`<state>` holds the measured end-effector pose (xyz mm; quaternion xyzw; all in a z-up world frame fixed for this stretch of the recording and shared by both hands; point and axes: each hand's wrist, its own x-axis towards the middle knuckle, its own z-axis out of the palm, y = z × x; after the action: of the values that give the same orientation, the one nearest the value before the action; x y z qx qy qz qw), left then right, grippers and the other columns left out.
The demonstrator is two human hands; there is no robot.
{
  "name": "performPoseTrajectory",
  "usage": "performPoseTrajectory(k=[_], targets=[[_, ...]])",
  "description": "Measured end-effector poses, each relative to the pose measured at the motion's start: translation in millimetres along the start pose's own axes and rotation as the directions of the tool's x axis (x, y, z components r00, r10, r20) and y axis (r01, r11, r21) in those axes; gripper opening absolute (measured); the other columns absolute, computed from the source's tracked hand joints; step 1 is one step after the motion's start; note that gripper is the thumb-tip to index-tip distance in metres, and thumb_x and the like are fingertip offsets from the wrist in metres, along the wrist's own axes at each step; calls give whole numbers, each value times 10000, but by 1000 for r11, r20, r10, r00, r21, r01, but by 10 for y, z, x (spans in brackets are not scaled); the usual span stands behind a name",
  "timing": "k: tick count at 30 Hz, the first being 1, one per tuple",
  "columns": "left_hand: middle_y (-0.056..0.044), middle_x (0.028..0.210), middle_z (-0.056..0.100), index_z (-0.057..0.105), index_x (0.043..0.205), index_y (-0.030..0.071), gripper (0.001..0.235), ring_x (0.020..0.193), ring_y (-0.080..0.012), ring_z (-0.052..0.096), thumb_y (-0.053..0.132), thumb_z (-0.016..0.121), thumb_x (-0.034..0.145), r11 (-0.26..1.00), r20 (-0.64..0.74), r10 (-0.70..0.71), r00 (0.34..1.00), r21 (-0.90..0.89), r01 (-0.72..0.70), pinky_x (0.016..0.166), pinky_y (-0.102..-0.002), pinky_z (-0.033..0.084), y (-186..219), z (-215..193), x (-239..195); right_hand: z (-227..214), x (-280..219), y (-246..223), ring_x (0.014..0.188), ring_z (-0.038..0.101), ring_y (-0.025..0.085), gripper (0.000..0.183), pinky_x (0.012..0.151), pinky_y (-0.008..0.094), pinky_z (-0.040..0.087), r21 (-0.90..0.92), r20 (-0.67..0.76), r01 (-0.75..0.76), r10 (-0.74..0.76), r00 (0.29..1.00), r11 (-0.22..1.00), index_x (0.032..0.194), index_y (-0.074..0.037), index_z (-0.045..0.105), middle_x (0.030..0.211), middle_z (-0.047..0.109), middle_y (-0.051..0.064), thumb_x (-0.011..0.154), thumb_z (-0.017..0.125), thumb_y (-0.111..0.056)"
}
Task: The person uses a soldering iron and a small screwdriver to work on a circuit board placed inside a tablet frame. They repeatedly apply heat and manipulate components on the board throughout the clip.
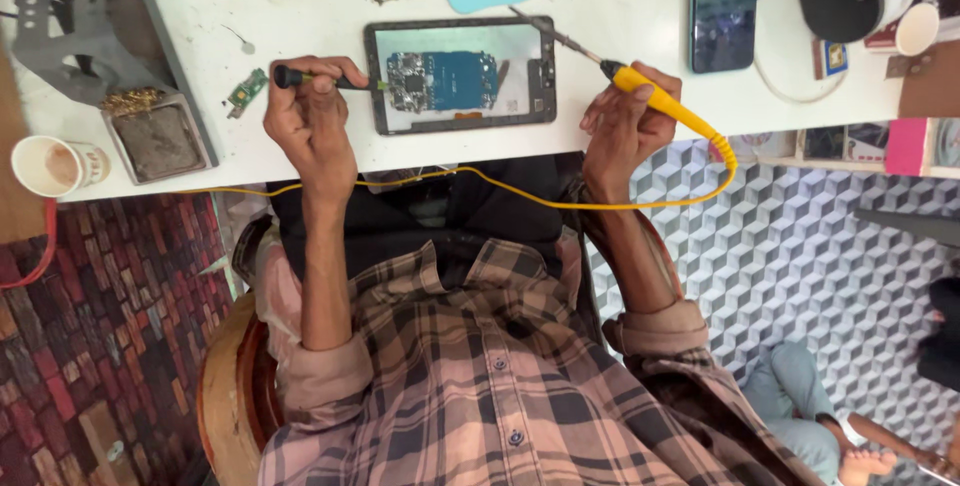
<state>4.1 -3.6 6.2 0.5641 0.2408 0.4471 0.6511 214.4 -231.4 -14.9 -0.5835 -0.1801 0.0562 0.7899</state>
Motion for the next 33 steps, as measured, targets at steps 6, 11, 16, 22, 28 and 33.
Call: performPoseTrajectory(k=[6,11,16,22,28,33], targets=[[-124,1000,723,553,1126,22,276,566,-18,348,290,604,1167,999,1,24,1000,36,-24,521,-201,270,8,-6,-6,45,24,35,688,531,151,405,517,287,434,83,-52,32,-28,998,996,1265,11,511,941,604,120,1111,561,-360],[-120,1003,732,566,1147,21,269,563,-17,343,287,594,1176,997,15,49,999,54,-50,522,-206,274,-12,-11,-39,-2,1,27,600,491,112,373,506,268,427,52,-39,-11,13,999,999,1214,-11,527,788,533,79,1124,541,-373],[-118,984,738,567,1141,24,275,521,-12,323,297,587,1172,995,38,89,995,43,-90,490,-207,254,-24,-23,3,10,49,46,631,490,119,350,514,272,433,68,-17,-14,15,1000,998,1204,-14,534,787,503,69,1131,542,-357],[-121,994,737,564,1147,28,249,536,-12,316,274,586,1174,996,28,68,997,55,-69,503,-207,244,12,-2,-3,31,54,14,610,511,128,359,485,278,442,88,-64,-45,51,997,995,1144,-9,524,796,519,79,1116,540,-366],[-125,1012,739,569,1150,22,219,563,-16,353,237,609,1169,998,8,34,999,49,-34,519,-203,275,38,14,-7,58,52,-13,513,476,133,347,454,271,420,35,-68,-56,58,996,998,1134,2,527,713,527,92,1117,561,-343],[-129,1014,743,596,1120,5,224,569,-10,362,222,648,1139,1000,-29,-1,1000,23,2,524,-196,279,51,-6,-12,81,1,-49,526,497,149,342,463,285,432,19,-94,-79,81,992,997,1140,-13,520,726,536,93,1122,550,-353]])
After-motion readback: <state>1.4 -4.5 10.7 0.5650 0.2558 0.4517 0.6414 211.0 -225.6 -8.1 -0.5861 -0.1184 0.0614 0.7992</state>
